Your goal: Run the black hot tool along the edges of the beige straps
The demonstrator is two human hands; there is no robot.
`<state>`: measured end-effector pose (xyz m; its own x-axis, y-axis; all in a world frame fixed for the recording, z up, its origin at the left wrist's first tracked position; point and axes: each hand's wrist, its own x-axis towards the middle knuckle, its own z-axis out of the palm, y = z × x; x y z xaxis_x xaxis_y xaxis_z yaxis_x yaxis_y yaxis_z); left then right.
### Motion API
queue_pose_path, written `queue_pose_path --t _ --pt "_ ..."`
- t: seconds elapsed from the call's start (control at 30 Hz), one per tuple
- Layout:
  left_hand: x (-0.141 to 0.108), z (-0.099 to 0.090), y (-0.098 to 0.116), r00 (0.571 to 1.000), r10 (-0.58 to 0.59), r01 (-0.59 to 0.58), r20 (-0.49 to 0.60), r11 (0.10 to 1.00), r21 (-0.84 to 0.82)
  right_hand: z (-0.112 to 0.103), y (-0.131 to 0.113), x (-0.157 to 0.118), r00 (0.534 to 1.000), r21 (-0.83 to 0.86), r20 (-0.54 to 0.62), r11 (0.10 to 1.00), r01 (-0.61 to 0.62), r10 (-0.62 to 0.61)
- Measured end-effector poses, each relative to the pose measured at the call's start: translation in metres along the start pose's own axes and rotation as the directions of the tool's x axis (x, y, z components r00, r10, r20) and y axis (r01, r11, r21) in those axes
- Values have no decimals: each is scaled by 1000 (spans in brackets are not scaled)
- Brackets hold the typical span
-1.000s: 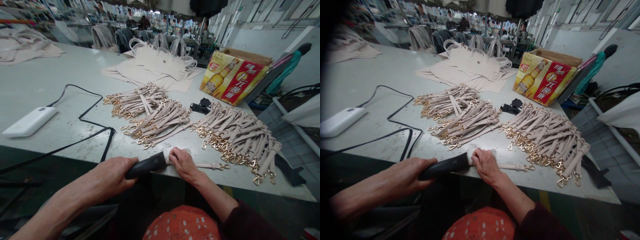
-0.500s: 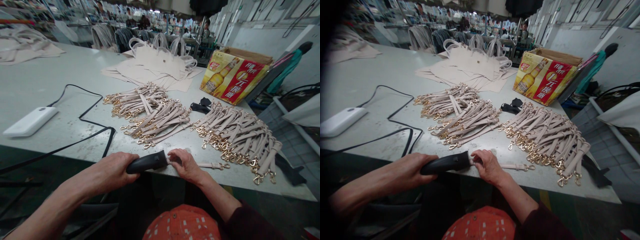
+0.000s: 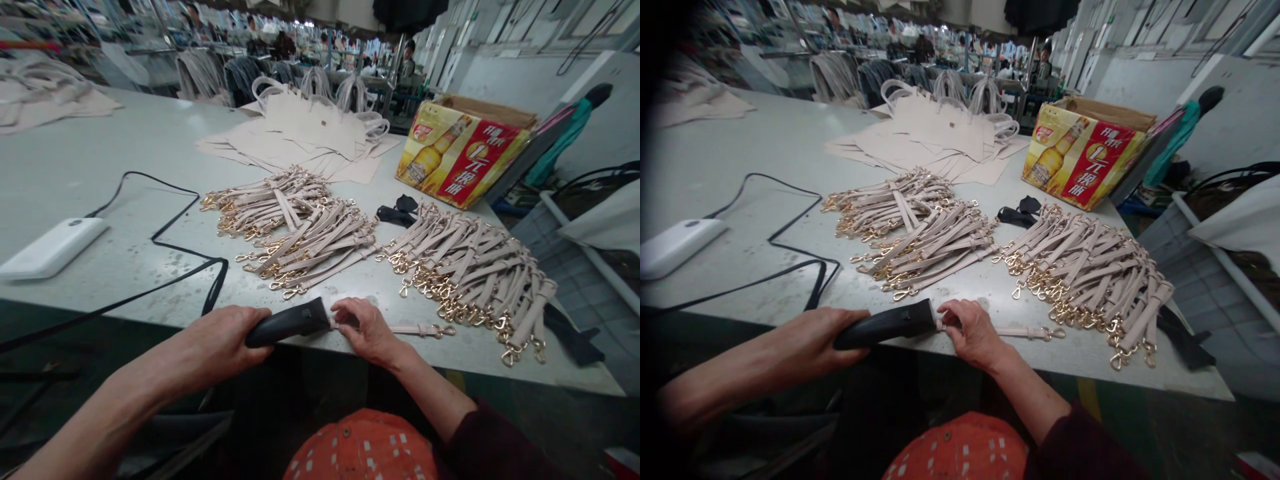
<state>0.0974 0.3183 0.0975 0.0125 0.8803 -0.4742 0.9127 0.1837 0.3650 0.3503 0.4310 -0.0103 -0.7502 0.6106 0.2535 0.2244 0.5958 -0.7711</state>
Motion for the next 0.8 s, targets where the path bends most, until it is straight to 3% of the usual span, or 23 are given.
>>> queue_pose_path --t 0.27,0.47,0.8 --pt "-4 -6 19 997 -74 73 -13 993 -94 0 2 -2 1000 -2 1 1000 -3 3" --pt "-14 -3 14 991 -120 117 -51 991 -59 2 1 -1 999 -26 -36 999 22 -23" --pt "-3 5 16 997 -71 70 -26 996 -46 4 0 -3 995 -99 -96 995 -17 7"
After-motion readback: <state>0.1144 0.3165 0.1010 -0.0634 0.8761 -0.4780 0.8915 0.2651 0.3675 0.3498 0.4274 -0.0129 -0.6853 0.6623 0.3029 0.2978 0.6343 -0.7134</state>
